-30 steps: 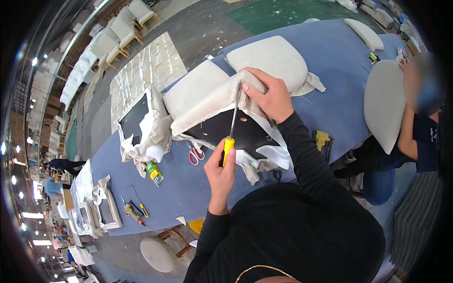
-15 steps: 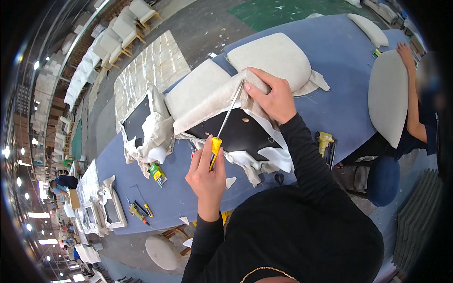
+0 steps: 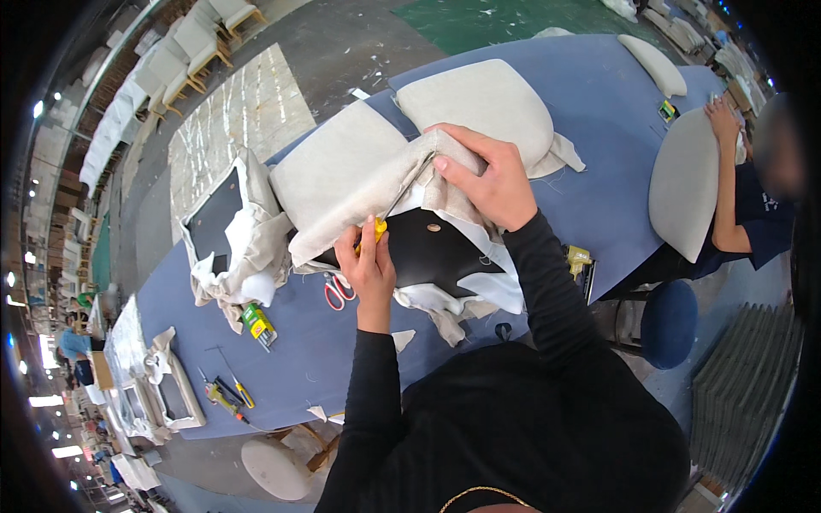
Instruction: The person staples fabric onto foam cushion pieces using a staple gun, then uses a screwdriver to pull and tuck fabric into seams and corners. They repeatedly adjust and smooth the fabric, occasionally cutting excess material with scissors, and continue this process across multiple cushion pieces on a workbench.
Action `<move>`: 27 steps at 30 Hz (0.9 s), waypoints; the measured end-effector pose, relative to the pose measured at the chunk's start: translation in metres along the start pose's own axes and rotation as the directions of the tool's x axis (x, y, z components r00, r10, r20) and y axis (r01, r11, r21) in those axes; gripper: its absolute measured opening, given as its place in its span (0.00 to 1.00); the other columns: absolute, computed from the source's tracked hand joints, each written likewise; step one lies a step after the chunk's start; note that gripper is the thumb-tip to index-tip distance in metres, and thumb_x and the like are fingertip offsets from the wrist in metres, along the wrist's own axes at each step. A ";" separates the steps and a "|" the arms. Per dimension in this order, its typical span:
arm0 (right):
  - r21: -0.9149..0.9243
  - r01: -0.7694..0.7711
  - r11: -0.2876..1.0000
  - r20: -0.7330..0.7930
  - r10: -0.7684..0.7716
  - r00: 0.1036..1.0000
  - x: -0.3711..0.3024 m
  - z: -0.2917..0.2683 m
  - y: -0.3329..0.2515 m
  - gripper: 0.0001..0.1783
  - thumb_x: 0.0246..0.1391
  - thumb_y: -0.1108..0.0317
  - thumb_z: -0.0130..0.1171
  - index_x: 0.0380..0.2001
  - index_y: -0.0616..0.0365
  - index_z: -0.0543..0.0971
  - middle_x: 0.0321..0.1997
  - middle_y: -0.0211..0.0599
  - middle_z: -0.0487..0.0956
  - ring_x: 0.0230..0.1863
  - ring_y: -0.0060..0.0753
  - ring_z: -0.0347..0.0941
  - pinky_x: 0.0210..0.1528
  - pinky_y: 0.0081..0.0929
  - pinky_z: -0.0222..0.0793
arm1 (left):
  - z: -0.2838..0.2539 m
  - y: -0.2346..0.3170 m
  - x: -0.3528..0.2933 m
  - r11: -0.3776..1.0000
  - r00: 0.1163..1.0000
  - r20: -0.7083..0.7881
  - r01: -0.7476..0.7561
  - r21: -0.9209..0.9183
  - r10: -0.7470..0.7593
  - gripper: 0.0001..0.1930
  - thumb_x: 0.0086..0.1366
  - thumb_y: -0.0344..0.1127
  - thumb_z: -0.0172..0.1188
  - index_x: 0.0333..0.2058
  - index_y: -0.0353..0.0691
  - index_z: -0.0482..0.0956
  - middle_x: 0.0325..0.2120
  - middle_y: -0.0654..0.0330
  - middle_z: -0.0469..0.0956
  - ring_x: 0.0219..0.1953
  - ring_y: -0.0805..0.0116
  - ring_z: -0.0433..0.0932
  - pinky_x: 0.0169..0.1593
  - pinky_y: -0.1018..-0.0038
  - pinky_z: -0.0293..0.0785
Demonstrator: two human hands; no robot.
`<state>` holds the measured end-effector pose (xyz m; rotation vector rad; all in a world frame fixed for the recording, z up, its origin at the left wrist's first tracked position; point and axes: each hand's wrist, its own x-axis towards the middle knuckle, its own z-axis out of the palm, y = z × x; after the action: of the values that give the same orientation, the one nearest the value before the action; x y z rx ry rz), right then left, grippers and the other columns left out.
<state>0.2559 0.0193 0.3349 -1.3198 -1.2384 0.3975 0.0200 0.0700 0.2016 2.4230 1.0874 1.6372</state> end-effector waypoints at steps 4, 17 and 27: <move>-0.077 -0.012 0.997 0.013 0.013 1.000 0.009 0.014 -0.002 0.27 0.56 0.56 0.72 0.54 0.62 0.85 0.47 0.53 0.88 0.48 0.39 0.88 0.54 0.30 0.78 | -0.004 -0.010 0.000 0.998 1.000 -0.008 0.020 -0.061 -0.020 0.27 0.60 0.25 0.74 0.60 0.42 0.84 0.41 0.54 0.77 0.39 0.57 0.76 0.43 0.64 0.74; -0.204 -0.007 0.979 0.087 0.025 0.996 0.026 0.045 -0.013 0.22 0.61 0.64 0.66 0.56 0.63 0.84 0.52 0.46 0.88 0.54 0.34 0.84 0.61 0.29 0.73 | -0.042 -0.019 0.015 0.986 0.987 0.091 0.143 -0.084 -0.135 0.26 0.60 0.25 0.74 0.58 0.45 0.86 0.40 0.55 0.77 0.39 0.57 0.76 0.44 0.65 0.73; -0.170 0.017 0.985 0.060 -0.007 0.998 0.027 0.046 -0.013 0.26 0.57 0.60 0.72 0.55 0.64 0.85 0.51 0.53 0.88 0.51 0.38 0.87 0.58 0.29 0.77 | -0.001 -0.083 0.027 0.985 0.975 -0.158 -0.144 0.094 0.157 0.26 0.57 0.24 0.75 0.55 0.52 0.87 0.44 0.57 0.76 0.43 0.53 0.76 0.49 0.60 0.74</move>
<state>0.2222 0.0604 0.3482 -1.4539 -1.3534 0.3294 -0.0196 0.1472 0.1922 2.5161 1.0320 1.9063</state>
